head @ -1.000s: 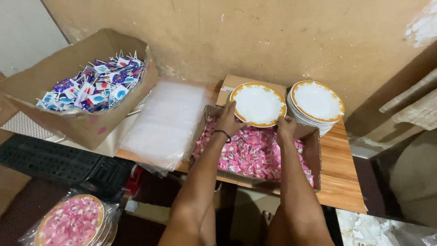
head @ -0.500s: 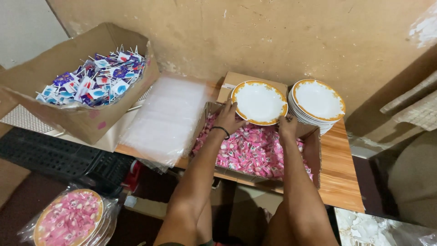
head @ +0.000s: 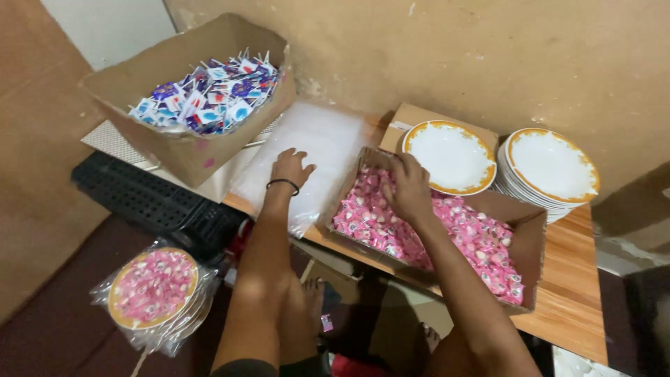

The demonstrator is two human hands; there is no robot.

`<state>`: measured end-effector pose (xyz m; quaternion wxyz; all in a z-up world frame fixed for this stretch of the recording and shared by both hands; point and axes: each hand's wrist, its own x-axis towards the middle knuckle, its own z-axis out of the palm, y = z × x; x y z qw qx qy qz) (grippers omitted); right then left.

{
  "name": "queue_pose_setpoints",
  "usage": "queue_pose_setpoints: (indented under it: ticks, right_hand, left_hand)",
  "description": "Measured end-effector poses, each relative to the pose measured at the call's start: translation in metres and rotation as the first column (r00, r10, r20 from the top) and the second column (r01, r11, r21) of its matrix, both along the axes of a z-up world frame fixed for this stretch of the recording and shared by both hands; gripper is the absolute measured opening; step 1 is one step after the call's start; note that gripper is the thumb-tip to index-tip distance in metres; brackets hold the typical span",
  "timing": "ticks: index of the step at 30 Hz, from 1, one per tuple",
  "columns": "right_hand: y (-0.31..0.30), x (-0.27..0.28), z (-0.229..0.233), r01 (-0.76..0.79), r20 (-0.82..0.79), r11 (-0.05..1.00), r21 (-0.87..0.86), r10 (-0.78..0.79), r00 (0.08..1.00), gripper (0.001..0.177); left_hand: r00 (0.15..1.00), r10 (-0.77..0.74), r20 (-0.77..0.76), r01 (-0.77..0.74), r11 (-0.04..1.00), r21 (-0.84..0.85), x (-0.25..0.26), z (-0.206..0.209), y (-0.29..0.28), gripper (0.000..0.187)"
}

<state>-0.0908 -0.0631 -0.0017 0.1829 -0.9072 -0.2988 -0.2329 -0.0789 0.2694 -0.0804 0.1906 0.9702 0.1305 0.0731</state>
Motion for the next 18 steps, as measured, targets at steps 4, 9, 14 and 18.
queue_pose_setpoints:
  ticks: [4, 9, 14, 18]
  right_hand:
    - [0.078, -0.014, -0.028, -0.21, -0.081, 0.971, -0.111, 0.202, 0.976, 0.035]
    - [0.168, -0.045, -0.033, -0.413, -0.444, 0.85, -0.326, 0.248, 0.861, 0.06]
    - [0.21, -0.011, -0.119, -0.354, -0.525, 0.805, -0.476, 0.063, 0.848, 0.05]
    - [0.219, 0.007, -0.156, -0.26, -0.448, 0.825, -0.502, 0.009, 0.894, 0.019]
  left_hand:
    - [0.965, 0.206, -0.164, -0.201, 0.978, 0.047, -0.051, -0.03, 0.08, 0.067]
    - [0.9, 0.215, -0.379, -0.273, 0.956, -0.106, -0.106, -0.01, 0.103, 0.082]
    - [0.911, 0.261, -0.318, -0.296, 0.953, -0.065, -0.1, -0.017, 0.116, 0.073]
    - [0.922, 0.281, -0.265, -0.29, 0.957, 0.004, -0.091, -0.01, 0.114, 0.049]
